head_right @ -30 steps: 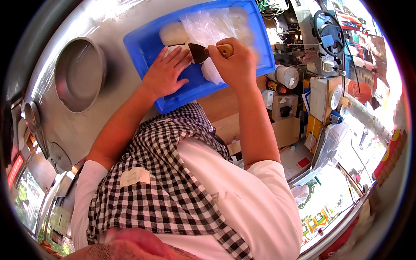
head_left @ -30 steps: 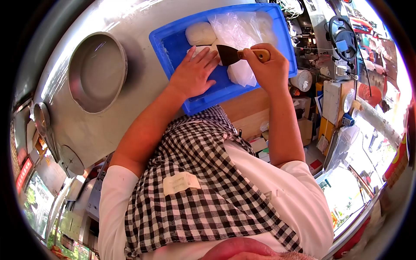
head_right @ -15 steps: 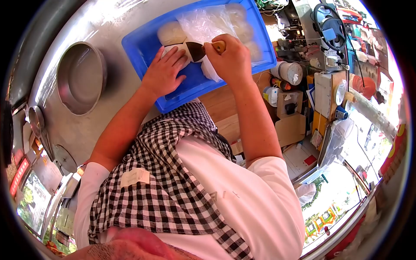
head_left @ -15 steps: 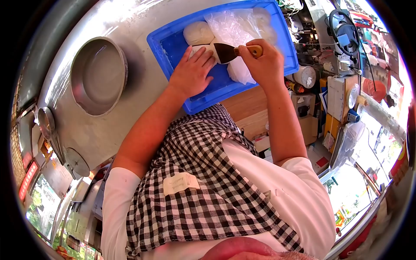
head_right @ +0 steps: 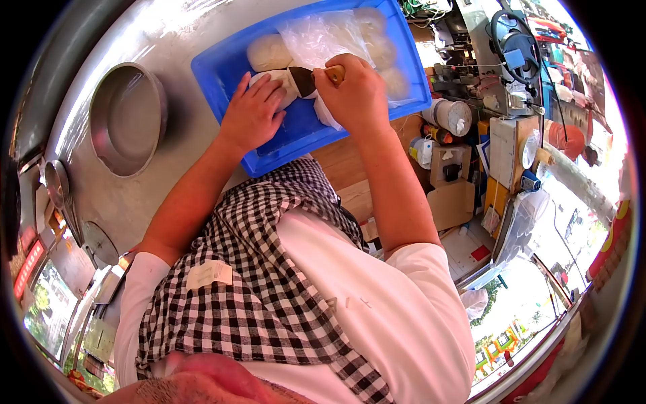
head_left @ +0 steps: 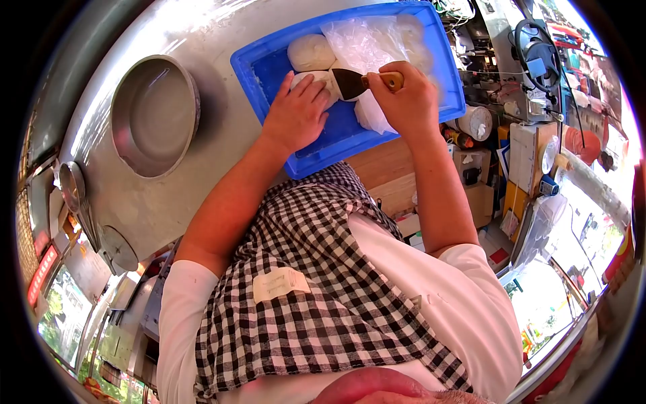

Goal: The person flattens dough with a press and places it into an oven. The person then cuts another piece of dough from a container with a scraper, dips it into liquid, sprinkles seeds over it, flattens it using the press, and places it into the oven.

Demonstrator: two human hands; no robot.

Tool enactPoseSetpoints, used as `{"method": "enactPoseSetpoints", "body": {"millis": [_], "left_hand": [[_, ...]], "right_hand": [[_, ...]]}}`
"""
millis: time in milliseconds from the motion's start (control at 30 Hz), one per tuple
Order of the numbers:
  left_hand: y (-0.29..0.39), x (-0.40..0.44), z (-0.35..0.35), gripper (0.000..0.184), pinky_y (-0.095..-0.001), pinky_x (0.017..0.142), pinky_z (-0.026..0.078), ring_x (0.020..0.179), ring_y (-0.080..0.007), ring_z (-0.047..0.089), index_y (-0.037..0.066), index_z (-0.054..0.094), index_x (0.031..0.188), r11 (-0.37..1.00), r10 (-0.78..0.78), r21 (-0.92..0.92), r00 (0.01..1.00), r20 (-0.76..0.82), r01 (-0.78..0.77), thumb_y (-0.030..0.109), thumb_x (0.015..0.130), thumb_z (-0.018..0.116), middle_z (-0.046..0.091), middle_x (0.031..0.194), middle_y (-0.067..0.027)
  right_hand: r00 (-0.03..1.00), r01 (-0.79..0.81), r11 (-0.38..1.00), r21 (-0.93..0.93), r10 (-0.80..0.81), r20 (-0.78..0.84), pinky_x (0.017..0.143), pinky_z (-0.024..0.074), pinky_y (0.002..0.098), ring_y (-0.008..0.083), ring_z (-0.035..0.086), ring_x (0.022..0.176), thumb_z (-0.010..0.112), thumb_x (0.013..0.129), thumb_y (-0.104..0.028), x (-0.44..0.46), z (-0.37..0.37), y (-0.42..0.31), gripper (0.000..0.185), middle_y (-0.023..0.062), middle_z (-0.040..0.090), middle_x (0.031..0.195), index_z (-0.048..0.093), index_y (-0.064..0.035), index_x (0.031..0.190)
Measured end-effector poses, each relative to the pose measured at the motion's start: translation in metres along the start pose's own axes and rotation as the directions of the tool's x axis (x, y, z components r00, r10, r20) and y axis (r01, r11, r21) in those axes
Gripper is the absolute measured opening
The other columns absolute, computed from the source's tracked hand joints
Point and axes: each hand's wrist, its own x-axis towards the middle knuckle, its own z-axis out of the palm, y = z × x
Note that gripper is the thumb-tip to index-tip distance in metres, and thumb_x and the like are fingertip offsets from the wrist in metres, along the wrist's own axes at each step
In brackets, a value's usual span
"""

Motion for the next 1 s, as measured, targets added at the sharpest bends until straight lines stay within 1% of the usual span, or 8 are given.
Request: {"method": "enactPoseSetpoints", "body": {"millis": [233,333,433,533,633,800,933,1000], "left_hand": [[0.001,-0.004,-0.005,0.035,-0.0537,0.122,0.034,0.129,-0.0244,0.061,0.009,0.068,0.117,0.999,-0.048,0.015,0.997,-0.054,0.049,0.024,0.085,0.077,0.068,0.125,-0.0046],[0.0,-0.006,-0.007,0.036,-0.0534,0.122,0.034,0.128,-0.0243,0.061,0.009,0.068,0.116,0.996,-0.083,-0.021,0.996,-0.027,0.082,0.023,0.085,0.078,0.068,0.123,-0.0044],[-0.002,-0.007,-0.01,0.037,-0.0534,0.122,0.034,0.127,-0.0246,0.061,0.009,0.068,0.117,0.998,-0.065,-0.017,0.998,-0.025,0.064,0.022,0.084,0.079,0.067,0.125,-0.0049],[-0.001,-0.006,-0.012,0.04,-0.0535,0.122,0.033,0.13,-0.0249,0.059,0.01,0.068,0.12,0.996,-0.05,-0.075,0.998,-0.026,0.047,0.024,0.084,0.079,0.065,0.129,-0.0049],[-0.001,-0.003,-0.014,0.042,-0.0533,0.123,0.032,0.134,-0.025,0.056,0.013,0.069,0.122,0.989,0.108,-0.091,0.991,-0.074,-0.115,0.025,0.084,0.08,0.064,0.13,-0.0047],[-0.002,-0.006,-0.015,0.04,-0.0537,0.123,0.032,0.135,-0.0247,0.055,0.015,0.07,0.121,0.996,0.07,-0.052,0.997,0.026,-0.069,0.026,0.084,0.08,0.064,0.128,-0.0039],[-0.005,-0.009,-0.015,0.036,-0.0544,0.123,0.032,0.131,-0.0243,0.058,0.013,0.072,0.115,0.998,0.032,-0.059,0.999,0.034,-0.03,0.026,0.083,0.08,0.066,0.125,-0.0038],[-0.009,-0.01,-0.015,0.031,-0.0547,0.123,0.032,0.128,-0.024,0.059,0.013,0.072,0.11,0.997,0.044,-0.067,0.999,0.002,-0.044,0.027,0.084,0.079,0.067,0.118,-0.0038]], "right_hand": [[0.999,0.027,0.998,-0.048,-0.028,-0.019,0.076,0.0583,0.0439,0.0353,0.073,0.084,0.08,0.088,-0.028,0.0,-0.009,-0.008,0.023,0.0134,0.075,0.092,0.074,-0.0077,0.095],[1.0,0.026,1.0,0.007,-0.026,-0.012,0.077,0.0587,0.0443,0.0352,0.073,0.084,0.079,0.088,-0.029,-0.004,-0.007,-0.011,0.023,0.0133,0.075,0.093,0.074,-0.0077,0.096],[1.0,-0.001,0.999,0.047,0.0,0.013,0.078,0.059,0.0443,0.0353,0.073,0.085,0.079,0.089,-0.029,-0.005,0.001,-0.013,0.023,0.0134,0.075,0.096,0.074,-0.0078,0.097],[0.999,-0.024,1.0,-0.018,0.025,0.047,0.078,0.0592,0.0443,0.0359,0.073,0.085,0.079,0.089,-0.028,-0.003,0.005,-0.015,0.023,0.0137,0.076,0.098,0.074,-0.0078,0.098],[1.0,-0.003,1.0,-0.015,0.004,0.023,0.077,0.059,0.0446,0.0364,0.073,0.085,0.08,0.088,-0.028,-0.003,0.009,-0.007,0.023,0.0138,0.075,0.098,0.074,-0.0077,0.098],[0.999,0.0,1.0,-0.017,-0.001,-0.038,0.075,0.0587,0.0444,0.0365,0.073,0.084,0.08,0.088,-0.027,-0.001,0.005,-0.004,0.023,0.0135,0.075,0.096,0.074,-0.0072,0.096],[0.999,-0.001,1.0,-0.015,0.001,-0.051,0.074,0.0587,0.0437,0.0359,0.073,0.082,0.08,0.088,-0.027,-0.003,0.003,-0.011,0.022,0.013,0.075,0.095,0.074,-0.0072,0.095],[0.999,0.007,1.0,-0.003,-0.007,-0.047,0.073,0.0588,0.0436,0.0356,0.073,0.081,0.08,0.088,-0.027,-0.005,0.004,-0.016,0.022,0.0129,0.075,0.095,0.073,-0.0072,0.095]]}}
